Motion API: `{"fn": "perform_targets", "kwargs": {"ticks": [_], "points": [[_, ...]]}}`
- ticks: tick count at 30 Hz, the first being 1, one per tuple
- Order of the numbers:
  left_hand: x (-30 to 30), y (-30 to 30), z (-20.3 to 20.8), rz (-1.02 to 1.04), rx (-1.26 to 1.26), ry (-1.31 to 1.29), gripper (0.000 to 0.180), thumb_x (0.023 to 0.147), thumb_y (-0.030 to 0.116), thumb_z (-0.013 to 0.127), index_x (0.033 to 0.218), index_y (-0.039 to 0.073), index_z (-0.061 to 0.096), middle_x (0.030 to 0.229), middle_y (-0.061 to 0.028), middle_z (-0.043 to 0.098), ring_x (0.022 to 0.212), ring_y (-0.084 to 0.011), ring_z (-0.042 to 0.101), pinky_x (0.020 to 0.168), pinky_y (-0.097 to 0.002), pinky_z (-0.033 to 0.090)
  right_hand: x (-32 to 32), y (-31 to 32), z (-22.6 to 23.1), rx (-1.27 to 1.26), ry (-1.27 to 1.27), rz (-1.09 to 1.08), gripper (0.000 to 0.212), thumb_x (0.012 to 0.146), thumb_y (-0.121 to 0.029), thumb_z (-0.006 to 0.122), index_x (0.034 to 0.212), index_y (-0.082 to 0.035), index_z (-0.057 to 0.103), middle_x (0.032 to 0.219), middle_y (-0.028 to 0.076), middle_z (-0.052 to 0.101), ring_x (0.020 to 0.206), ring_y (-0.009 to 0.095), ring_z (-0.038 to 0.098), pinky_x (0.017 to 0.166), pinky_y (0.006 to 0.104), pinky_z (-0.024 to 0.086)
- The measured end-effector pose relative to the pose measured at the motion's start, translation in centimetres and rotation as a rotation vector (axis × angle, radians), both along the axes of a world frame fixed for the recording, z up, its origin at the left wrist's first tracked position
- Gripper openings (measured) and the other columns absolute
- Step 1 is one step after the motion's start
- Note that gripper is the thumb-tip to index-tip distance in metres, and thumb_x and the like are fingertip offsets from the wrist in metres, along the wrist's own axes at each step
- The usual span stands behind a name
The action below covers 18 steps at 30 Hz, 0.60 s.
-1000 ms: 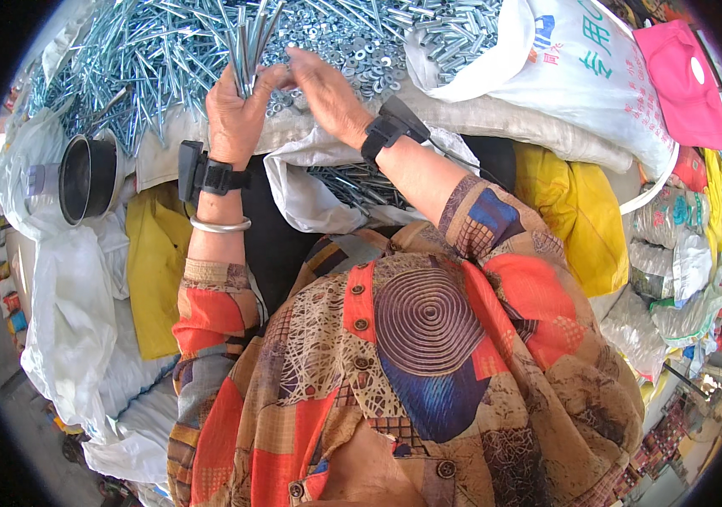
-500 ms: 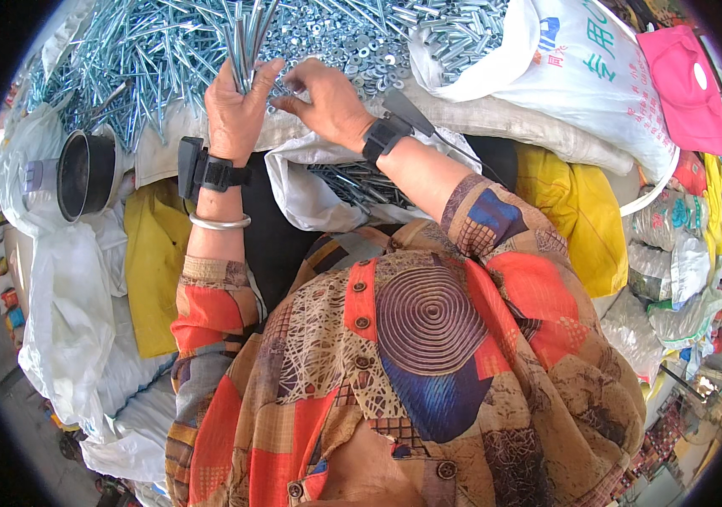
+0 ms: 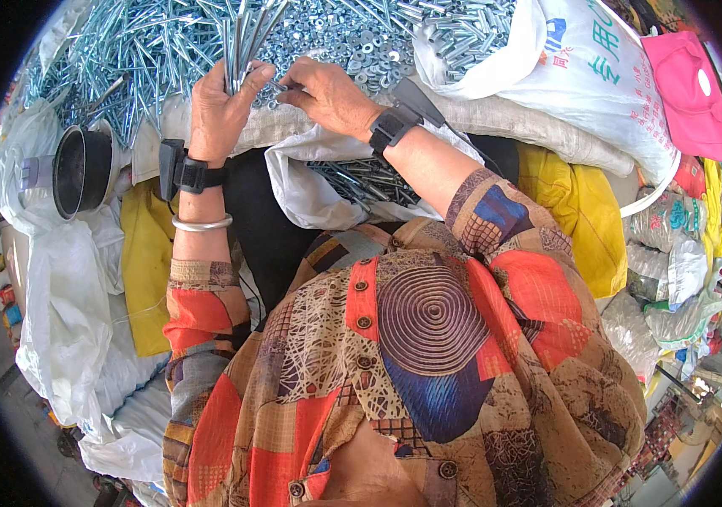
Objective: Assembling long metal bolts by sliding washers onto them and placing them aside.
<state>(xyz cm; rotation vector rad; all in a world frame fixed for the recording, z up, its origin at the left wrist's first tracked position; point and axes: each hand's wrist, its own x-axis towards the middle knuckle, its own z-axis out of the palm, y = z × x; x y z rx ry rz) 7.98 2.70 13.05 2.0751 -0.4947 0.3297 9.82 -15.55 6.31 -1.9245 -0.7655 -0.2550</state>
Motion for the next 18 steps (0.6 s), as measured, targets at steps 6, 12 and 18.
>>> {"fn": "perform_targets", "kwargs": {"ticks": [6, 12, 18], "points": [[0.7, -0.8, -0.3, 0.094, -0.055, 0.007, 0.029, 0.086, 0.028, 0.077, 0.1, 0.003, 0.071, 0.079, -0.0104, 0.073, 0.069, -0.0158, 0.067, 0.064, -0.0297, 0.052, 0.9, 0.7, 0.4, -0.136, -0.097, -0.134, 0.035, 0.08, -0.032, 0.078, 0.088, -0.002, 0.062, 0.082, 0.014, 0.062, 0.078, 0.035, 0.063, 0.068, 0.0424, 0.049], [1.0, -1.8, -0.3, 0.148, -0.078, -0.027, 0.03, 0.086, 0.028, 0.078, 0.092, 0.0, 0.068, 0.077, -0.0055, 0.069, 0.068, -0.0078, 0.058, 0.061, -0.0283, 0.049, 0.6, 0.9, 0.6, -0.167, -0.14, -0.242, 0.035, 0.079, -0.033, 0.079, 0.082, -0.003, 0.061, 0.08, 0.014, 0.061, 0.075, 0.036, 0.063, 0.066, 0.0447, 0.05], [1.0, -1.9, -0.3, 0.144, -0.068, -0.046, 0.027, 0.087, 0.027, 0.077, 0.095, 0.002, 0.07, 0.068, 0.0007, 0.063, 0.061, -0.0056, 0.054, 0.054, -0.0246, 0.043, 0.8, 0.6, -0.3, -0.057, -0.077, -0.177, 0.035, 0.078, -0.03, 0.079, 0.084, -0.001, 0.061, 0.079, 0.016, 0.062, 0.074, 0.036, 0.063, 0.065, 0.0443, 0.049]]}}
